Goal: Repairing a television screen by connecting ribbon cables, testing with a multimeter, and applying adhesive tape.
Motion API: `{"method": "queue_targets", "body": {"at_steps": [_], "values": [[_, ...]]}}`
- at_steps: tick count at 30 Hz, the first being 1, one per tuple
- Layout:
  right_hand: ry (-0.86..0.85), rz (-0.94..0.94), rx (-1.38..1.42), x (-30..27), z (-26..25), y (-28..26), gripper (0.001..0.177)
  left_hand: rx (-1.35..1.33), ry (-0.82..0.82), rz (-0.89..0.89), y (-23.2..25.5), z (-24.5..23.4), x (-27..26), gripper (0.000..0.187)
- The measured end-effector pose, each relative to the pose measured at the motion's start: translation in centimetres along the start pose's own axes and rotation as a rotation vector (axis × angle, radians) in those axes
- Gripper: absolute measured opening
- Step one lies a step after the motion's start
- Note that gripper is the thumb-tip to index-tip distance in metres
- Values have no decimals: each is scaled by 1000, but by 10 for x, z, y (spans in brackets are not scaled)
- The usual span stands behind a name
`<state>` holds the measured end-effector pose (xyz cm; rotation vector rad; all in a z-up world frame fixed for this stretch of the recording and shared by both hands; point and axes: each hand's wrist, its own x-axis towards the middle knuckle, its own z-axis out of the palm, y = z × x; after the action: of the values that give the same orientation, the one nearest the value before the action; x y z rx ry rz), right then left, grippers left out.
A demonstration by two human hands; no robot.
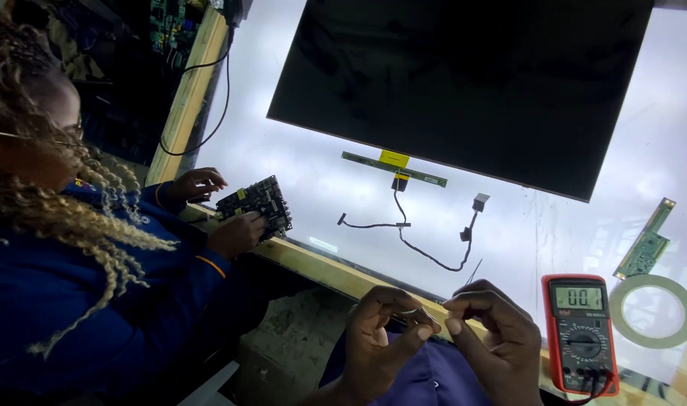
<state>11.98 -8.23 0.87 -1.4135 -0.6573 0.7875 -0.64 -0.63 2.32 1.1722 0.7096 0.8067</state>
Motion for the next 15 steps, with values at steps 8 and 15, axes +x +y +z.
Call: {"method": "queue_targets", "body": {"at_steps": [8, 15], "values": [[-16, -76, -33, -3, 27, -18, 19, 286, -20, 272, 25, -5, -10, 33], [49, -434, -443, -5, 30, -22, 24, 343, 18, 244, 27, -9, -16, 39]]}}
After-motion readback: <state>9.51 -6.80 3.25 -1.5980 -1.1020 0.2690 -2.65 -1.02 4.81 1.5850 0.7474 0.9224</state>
